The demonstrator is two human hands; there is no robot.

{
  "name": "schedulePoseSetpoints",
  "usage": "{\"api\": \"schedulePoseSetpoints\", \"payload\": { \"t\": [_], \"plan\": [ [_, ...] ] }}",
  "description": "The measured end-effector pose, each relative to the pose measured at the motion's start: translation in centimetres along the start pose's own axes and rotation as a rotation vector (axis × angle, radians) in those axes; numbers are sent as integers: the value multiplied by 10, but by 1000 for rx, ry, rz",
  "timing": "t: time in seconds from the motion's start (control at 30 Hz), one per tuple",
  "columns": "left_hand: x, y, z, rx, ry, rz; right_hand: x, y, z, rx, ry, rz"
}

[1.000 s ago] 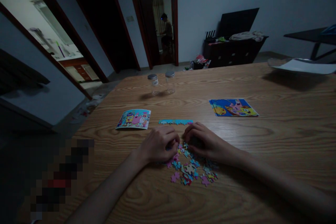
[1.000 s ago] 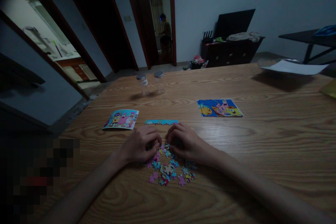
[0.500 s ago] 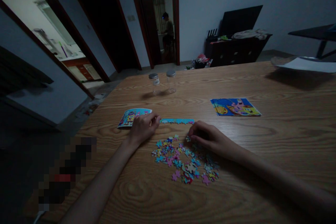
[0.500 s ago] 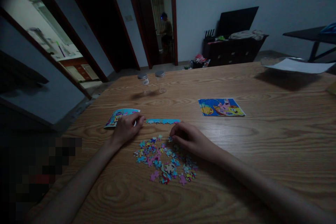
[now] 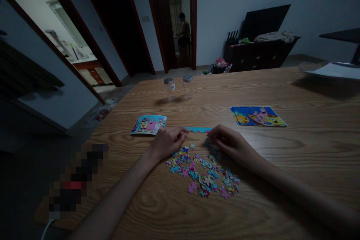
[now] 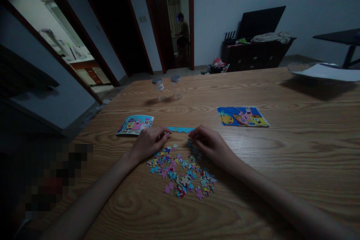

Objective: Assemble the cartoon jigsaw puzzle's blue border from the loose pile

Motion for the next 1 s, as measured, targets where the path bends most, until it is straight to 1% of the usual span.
{"api": "schedulePoseSetpoints", "payload": {
  "t": [0.23,0.3,0.4,0.5,0.53,0.6,0.67,0.77,0.8,0.83,0.93,1.0],
  "plan": [
    [0,-3,3,-35,17,-31,-2,-14,-4,-26,42,-138],
    [0,-3,3,-45,20,-39,-1,-13,-9,-68,73,-149],
    [0,-3,3,-54,16,-41,2,2,-15,-113,130,-129],
    [0,-4,2,-62,3,-34,6,25,-15,-112,100,-104],
    [0,-4,2,-69,-1,-35,7,30,-15,-119,109,-130],
    [-1,-4,2,-84,-5,-36,6,32,-18,-158,142,-245],
    [-1,-5,2,-91,-4,-34,2,30,-21,-173,107,-364],
    [-1,-5,2,-92,-2,-32,-8,18,-25,-163,0,-546],
    [-1,-6,2,-93,-2,-32,-11,13,-29,-196,5,-580],
    [-1,-6,2,-96,-3,-34,-13,11,-33,-251,38,-581],
    [-1,-6,2,-94,-1,-35,-15,4,-39,-428,157,-516],
    [-1,-4,0,-67,8,-21,-16,0,-38,-466,185,-509]
  ]
}}
Point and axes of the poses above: each hand's wrist, its own x-axis towards the middle knuckle, its own y-axis out of the back of the hand, z = x × y, the point moved 6 cm from there along x, towards the middle knuckle, and after that the axes turned 10 degrees about -x, right-handed, at the moved point
